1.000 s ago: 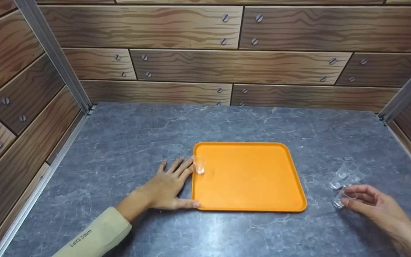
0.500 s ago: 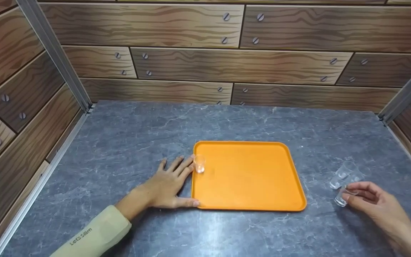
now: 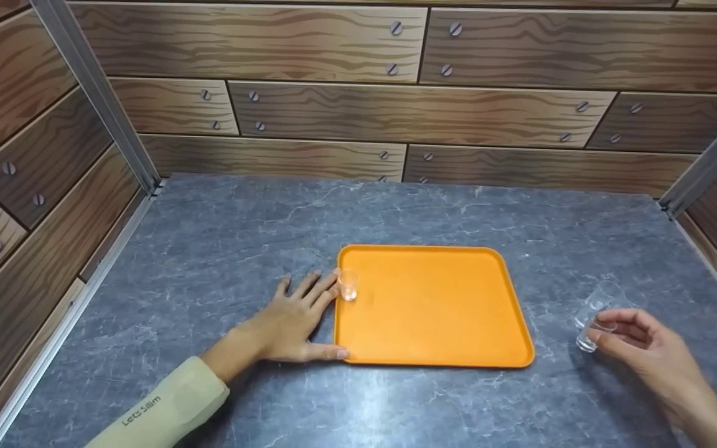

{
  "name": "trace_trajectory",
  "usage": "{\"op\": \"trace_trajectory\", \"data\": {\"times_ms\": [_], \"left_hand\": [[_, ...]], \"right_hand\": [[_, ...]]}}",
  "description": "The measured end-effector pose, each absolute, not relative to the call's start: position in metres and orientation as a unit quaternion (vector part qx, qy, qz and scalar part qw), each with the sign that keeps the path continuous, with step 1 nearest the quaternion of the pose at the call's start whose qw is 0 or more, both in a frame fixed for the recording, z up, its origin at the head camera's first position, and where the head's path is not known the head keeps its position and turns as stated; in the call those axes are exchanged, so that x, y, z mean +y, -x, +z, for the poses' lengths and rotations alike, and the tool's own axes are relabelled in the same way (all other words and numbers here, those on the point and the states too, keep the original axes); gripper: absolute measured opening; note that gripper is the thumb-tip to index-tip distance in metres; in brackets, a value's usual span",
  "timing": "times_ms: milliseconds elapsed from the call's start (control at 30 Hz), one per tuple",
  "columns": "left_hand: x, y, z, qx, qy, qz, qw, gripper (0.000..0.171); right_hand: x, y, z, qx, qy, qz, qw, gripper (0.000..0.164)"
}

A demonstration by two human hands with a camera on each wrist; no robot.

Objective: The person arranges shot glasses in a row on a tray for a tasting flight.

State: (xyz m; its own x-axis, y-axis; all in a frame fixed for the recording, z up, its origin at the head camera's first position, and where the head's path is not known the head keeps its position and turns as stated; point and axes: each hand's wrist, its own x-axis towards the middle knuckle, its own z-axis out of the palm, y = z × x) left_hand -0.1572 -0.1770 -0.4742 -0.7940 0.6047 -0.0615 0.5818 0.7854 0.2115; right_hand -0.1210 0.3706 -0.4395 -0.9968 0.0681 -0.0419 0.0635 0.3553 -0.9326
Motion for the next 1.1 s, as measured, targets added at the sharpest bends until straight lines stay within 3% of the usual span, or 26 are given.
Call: {"op": "trace_trajectory", "data": {"times_ms": [1100], "left_hand": [[-0.178, 0.157, -0.475, 0.942, -0.320, 0.085, 0.050, 0.115]], "right_hand": [[0.309, 0.141, -0.423, -0.792, -0.032, 0.609, 0.019, 0.032]]}}
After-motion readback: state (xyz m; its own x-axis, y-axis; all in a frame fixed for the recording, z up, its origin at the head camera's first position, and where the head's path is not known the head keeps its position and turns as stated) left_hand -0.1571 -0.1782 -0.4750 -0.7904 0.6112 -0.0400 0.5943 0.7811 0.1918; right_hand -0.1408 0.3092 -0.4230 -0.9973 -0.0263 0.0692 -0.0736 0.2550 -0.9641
